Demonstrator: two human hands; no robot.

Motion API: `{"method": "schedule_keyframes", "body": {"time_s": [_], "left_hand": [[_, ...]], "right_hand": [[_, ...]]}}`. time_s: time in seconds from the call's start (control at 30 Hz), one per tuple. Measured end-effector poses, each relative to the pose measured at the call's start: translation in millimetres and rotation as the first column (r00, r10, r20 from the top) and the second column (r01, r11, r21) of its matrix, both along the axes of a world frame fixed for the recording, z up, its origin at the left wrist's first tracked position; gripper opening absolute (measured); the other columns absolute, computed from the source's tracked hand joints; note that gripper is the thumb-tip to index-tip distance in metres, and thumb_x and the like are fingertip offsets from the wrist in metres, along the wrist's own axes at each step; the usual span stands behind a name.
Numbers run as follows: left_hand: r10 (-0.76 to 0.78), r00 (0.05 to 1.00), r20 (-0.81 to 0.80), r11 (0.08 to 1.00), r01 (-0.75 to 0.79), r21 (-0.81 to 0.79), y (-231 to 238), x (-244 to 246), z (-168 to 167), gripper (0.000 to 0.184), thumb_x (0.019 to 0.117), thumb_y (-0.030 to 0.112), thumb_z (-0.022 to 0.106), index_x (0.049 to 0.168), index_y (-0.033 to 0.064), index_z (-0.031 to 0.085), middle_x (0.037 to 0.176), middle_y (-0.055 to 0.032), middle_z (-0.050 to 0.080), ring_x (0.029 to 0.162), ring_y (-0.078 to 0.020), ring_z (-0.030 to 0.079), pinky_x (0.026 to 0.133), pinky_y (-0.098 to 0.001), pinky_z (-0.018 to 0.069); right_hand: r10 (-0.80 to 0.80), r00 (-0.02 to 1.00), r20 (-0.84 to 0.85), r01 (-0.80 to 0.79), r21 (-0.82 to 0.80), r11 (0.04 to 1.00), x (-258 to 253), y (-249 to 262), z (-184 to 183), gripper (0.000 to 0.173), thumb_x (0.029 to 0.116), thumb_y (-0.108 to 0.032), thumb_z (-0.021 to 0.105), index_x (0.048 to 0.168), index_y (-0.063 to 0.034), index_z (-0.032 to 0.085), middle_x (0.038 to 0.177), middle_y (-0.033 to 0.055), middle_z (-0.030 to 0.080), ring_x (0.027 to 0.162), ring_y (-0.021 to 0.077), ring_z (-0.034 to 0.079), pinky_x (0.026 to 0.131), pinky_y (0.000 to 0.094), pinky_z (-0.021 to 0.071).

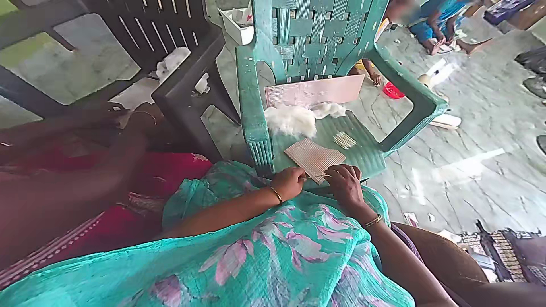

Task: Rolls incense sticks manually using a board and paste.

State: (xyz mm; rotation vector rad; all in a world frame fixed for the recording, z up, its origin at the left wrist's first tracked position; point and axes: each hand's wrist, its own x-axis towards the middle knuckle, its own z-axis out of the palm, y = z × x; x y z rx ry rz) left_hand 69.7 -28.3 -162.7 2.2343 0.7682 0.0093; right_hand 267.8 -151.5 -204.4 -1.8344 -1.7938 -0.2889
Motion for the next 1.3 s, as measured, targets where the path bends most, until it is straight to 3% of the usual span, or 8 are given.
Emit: {"method": "schedule_keyframes", "body": {"time_s": [0.1, 0.3, 0.47, 0.53, 0.73, 0.87, 1.1, 1.3], "left_hand": [[-0.025, 1.0, -0.001, 1.0, 0.025, -0.002, -0.5, -1.0, 0.3, 0.03, 0.1085, 0.018, 0.049, 0.118, -0.0043, 0.067, 0.118, -0.0217, 0.067, 0.115, -0.0333, 0.065, 0.104, -0.0493, 0.0488], [-0.002, 1.0, 0.02, 1.0, 0.003, -0.012, 6.6, -2.7, 2.6, 0.029, 0.1085, 0.016, 0.049, 0.118, -0.0054, 0.066, 0.119, -0.0221, 0.066, 0.116, -0.0332, 0.064, 0.104, -0.0486, 0.0482], [0.081, 0.995, 0.05, 0.996, -0.078, -0.051, 17.8, -7.4, 0.0, 0.028, 0.1078, 0.013, 0.049, 0.117, -0.0081, 0.065, 0.12, -0.024, 0.066, 0.117, -0.0336, 0.063, 0.106, -0.0462, 0.0469], [0.082, 0.996, 0.045, 0.993, -0.078, -0.093, 22.1, -7.7, -3.3, 0.03, 0.1084, 0.014, 0.049, 0.12, -0.0083, 0.064, 0.121, -0.0248, 0.065, 0.118, -0.0339, 0.062, 0.106, -0.0462, 0.0465], [-0.004, 1.0, -0.012, 0.985, 0.002, -0.172, 29.0, -6.7, -10.2, 0.033, 0.1092, 0.017, 0.047, 0.124, -0.0077, 0.063, 0.123, -0.0249, 0.064, 0.119, -0.0345, 0.061, 0.108, -0.0466, 0.0448], [-0.018, 0.999, -0.029, 0.981, 0.012, -0.196, 34.7, -6.0, -9.6, 0.031, 0.1087, 0.016, 0.047, 0.122, -0.0074, 0.063, 0.122, -0.0247, 0.064, 0.118, -0.0341, 0.061, 0.106, -0.0459, 0.0451], [-0.102, 0.993, -0.065, 0.972, 0.085, -0.22, 42.3, -3.8, -8.8, 0.031, 0.1083, 0.016, 0.048, 0.122, -0.0078, 0.063, 0.124, -0.0255, 0.063, 0.121, -0.0353, 0.06, 0.109, -0.0472, 0.0438], [-0.164, 0.986, -0.015, 0.961, 0.157, -0.227, 46.1, -8.7, -10.2, 0.03, 0.1078, 0.013, 0.048, 0.121, -0.0091, 0.063, 0.124, -0.0262, 0.063, 0.121, -0.0357, 0.06, 0.109, -0.0461, 0.0436]], "right_hand": [[-0.007, 1.0, 0.027, 0.006, 0.028, 1.0, -0.6, 0.3, -1.4, 0.015, 0.097, -0.012, 0.064, 0.093, -0.0103, 0.078, 0.1, 0.0084, 0.075, 0.104, 0.031, 0.07, 0.095, 0.0576, 0.0479], [-0.116, 0.99, 0.079, 0.113, 0.031, 0.993, 4.5, -2.1, 7.5, 0.013, 0.0929, -0.003, 0.064, 0.088, -0.0082, 0.075, 0.098, 0.0104, 0.075, 0.104, 0.0332, 0.07, 0.094, 0.062, 0.0455], [-0.383, 0.912, -0.15, 0.352, -0.196, 0.915, 27.6, 8.2, 30.7, 0.019, 0.0996, -0.011, 0.06, 0.105, 0.0003, 0.075, 0.115, 0.0226, 0.071, 0.12, 0.045, 0.06, 0.105, 0.0679, 0.0363], [-0.446, 0.869, -0.213, 0.402, -0.221, 0.889, 44.0, 22.0, 34.2, 0.021, 0.1002, -0.014, 0.061, 0.108, 0.0009, 0.074, 0.119, 0.0248, 0.069, 0.122, 0.0474, 0.057, 0.104, 0.0696, 0.0355], [-0.601, 0.785, -0.15, 0.537, -0.32, 0.781, 81.5, 82.0, 28.4, 0.025, 0.1009, -0.023, 0.062, 0.113, -0.0054, 0.074, 0.128, 0.0215, 0.066, 0.13, 0.0433, 0.053, 0.109, 0.0671, 0.033], [-0.627, 0.773, -0.096, 0.54, -0.42, 0.73, 88.1, 102.8, 15.9, 0.026, 0.1005, -0.026, 0.062, 0.112, -0.0058, 0.073, 0.128, 0.0225, 0.065, 0.13, 0.0449, 0.051, 0.107, 0.0695, 0.0324], [-0.705, 0.663, -0.251, 0.601, -0.383, 0.701, 90.9, 79.4, 18.1, 0.029, 0.1037, -0.023, 0.057, 0.118, -0.0026, 0.072, 0.131, 0.0252, 0.063, 0.132, 0.0467, 0.05, 0.107, 0.0692, 0.0335], [-0.728, 0.637, -0.254, 0.619, -0.394, 0.679, 99.6, 55.5, 19.6, 0.032, 0.104, -0.023, 0.058, 0.119, 0.0019, 0.071, 0.128, 0.0275, 0.065, 0.129, 0.0455, 0.054, 0.108, 0.0648, 0.0367]]}}
